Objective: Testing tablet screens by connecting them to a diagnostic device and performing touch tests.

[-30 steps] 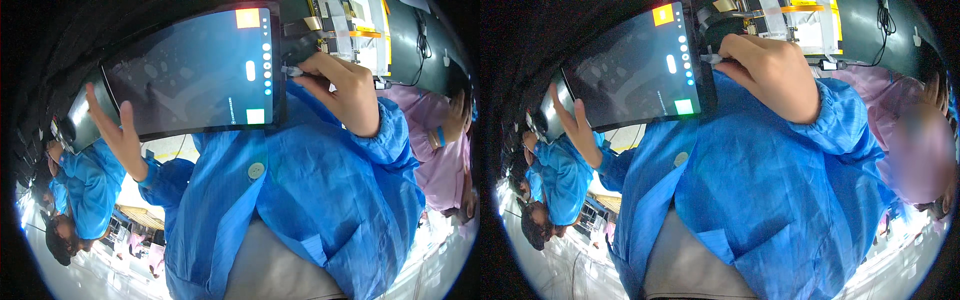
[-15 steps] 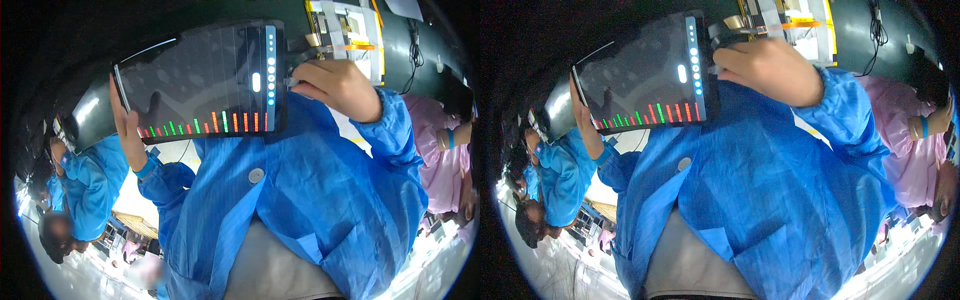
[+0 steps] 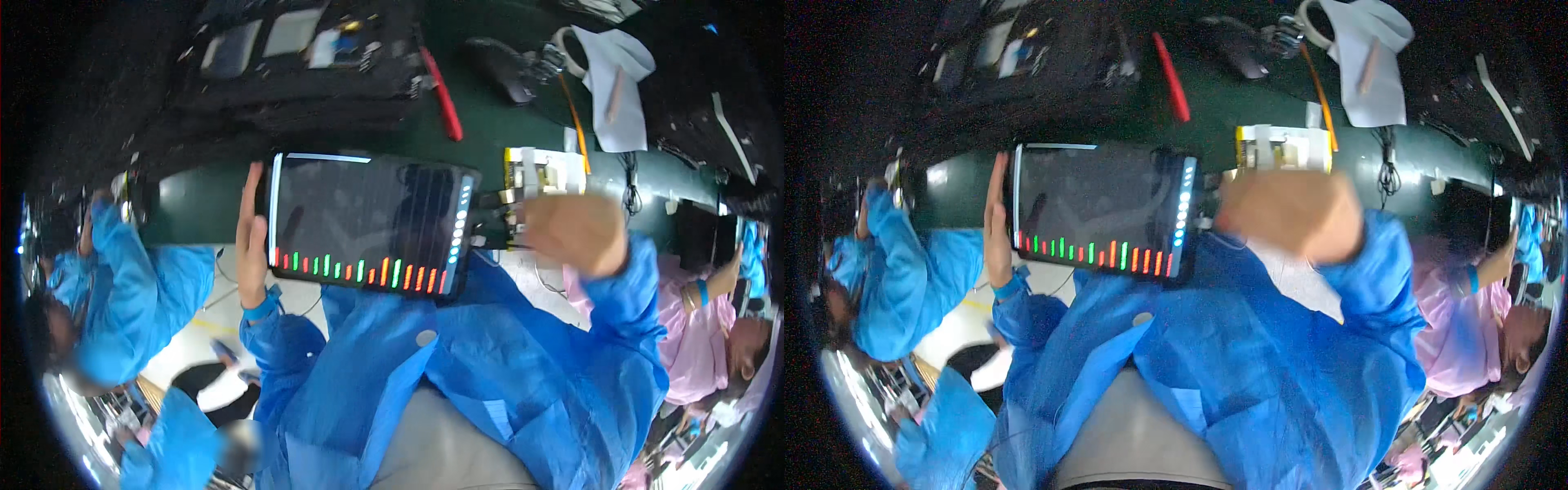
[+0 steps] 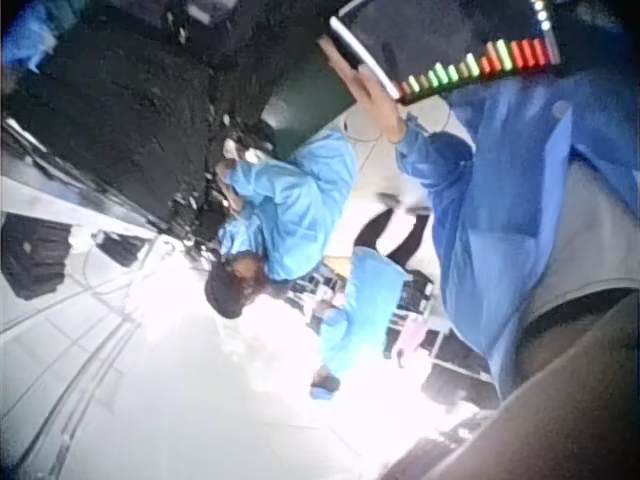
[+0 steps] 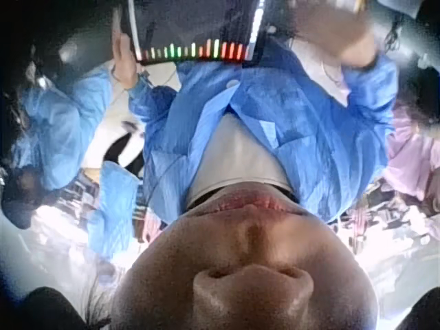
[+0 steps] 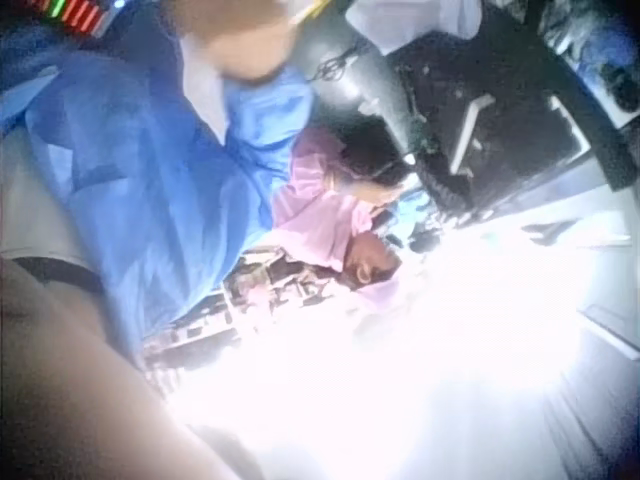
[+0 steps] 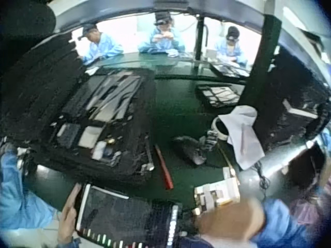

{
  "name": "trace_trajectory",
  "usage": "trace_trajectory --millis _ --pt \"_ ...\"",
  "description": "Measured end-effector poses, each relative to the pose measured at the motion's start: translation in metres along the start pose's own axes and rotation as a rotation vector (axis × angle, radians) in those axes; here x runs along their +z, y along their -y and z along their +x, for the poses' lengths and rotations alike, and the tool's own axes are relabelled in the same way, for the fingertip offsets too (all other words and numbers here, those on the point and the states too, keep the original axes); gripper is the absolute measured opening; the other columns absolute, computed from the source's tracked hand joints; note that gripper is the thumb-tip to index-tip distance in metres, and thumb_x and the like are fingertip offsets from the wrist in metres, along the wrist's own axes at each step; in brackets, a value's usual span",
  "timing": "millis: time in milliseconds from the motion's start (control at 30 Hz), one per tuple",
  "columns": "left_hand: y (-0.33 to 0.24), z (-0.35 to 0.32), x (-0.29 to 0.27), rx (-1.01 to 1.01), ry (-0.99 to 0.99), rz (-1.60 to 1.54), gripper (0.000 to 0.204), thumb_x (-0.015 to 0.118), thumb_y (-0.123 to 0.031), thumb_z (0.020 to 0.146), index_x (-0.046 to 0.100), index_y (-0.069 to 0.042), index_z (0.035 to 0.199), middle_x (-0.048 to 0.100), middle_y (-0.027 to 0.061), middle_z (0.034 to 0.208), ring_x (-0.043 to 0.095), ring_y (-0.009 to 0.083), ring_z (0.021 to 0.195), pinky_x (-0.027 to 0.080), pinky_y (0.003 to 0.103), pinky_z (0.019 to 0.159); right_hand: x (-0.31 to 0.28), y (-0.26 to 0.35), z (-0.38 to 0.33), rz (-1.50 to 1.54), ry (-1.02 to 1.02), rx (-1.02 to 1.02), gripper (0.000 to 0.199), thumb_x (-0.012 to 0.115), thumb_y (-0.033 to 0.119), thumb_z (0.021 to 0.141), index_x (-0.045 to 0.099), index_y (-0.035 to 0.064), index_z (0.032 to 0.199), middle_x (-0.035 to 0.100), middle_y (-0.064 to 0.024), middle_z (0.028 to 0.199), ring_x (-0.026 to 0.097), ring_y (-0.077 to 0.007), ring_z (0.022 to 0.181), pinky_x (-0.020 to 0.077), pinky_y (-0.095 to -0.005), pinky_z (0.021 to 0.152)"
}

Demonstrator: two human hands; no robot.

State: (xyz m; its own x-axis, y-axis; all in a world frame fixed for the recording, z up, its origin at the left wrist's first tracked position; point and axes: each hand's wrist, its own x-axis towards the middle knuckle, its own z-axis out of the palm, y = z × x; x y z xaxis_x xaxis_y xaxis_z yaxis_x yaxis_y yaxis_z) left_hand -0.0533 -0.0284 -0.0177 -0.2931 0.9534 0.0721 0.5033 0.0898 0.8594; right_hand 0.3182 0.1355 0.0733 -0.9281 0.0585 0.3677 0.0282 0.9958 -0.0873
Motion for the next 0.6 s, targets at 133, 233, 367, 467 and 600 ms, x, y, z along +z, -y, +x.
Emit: trace_trajectory --millis 133,233,367,467,600 --pt "-0.002 -0.007 -0.005 0.045 -0.081 -0.06 0.066 0.036 -0.046 0.093 0.035 0.0 0.139 0.035 0.0152 0.145 0.026 0.0272 0.137 0.013 0.035 0.112 0.035 -0.09 0.026 -0.114 -0.253 0.399 0.02 0.065 0.014 0.081 0.065 0.0085 0.1 0.066 -0.0097 0.097 0.064 -0.0311 0.087 0.0522 -0.0405 0.074" --pt "0.003 -0.017 -0.007 0.041 -0.156 -0.04 0.065 0.036 -0.046 0.094 0.035 -0.001 0.139 0.036 0.0148 0.144 0.027 0.0274 0.137 0.013 0.037 0.112 0.074 -0.125 0.025 -0.124 -0.038 0.461 0.049 0.064 0.015 0.083 0.048 0.0131 0.13 0.047 -0.0113 0.134 0.05 -0.0324 0.118 0.0426 -0.0385 0.096" --pt "0.009 -0.036 -0.013 0.019 -0.229 0.008 0.064 0.035 -0.049 0.094 0.036 -0.004 0.14 0.038 0.0135 0.143 0.027 0.0279 0.137 0.013 0.04 0.112 0.089 -0.145 0.02 -0.001 -0.03 0.468 0.045 0.066 0.014 0.082 0.053 0.011 0.125 0.051 -0.0108 0.13 0.052 -0.0299 0.117 0.0419 -0.0361 0.097" --pt "0.011 -0.042 -0.016 0.008 -0.257 0.02 0.064 0.033 -0.05 0.094 0.036 -0.005 0.14 0.038 0.0137 0.142 0.027 0.0282 0.137 0.014 0.041 0.112 0.084 -0.147 0.021 -0.029 -0.091 0.476 0.043 0.067 0.013 0.081 0.055 0.0101 0.122 0.053 -0.0102 0.127 0.053 -0.0283 0.116 0.0428 -0.0352 0.096" --pt "0.008 -0.037 -0.013 0.042 -0.296 0.084 0.062 0.032 -0.049 0.095 0.038 -0.005 0.138 0.04 0.0144 0.141 0.029 0.0288 0.136 0.016 0.043 0.112 0.082 -0.145 0.021 -0.042 -0.068 0.455 0.041 0.068 0.013 0.08 0.056 0.01 0.12 0.054 -0.0093 0.125 0.054 -0.0275 0.114 0.044 -0.0348 0.094"
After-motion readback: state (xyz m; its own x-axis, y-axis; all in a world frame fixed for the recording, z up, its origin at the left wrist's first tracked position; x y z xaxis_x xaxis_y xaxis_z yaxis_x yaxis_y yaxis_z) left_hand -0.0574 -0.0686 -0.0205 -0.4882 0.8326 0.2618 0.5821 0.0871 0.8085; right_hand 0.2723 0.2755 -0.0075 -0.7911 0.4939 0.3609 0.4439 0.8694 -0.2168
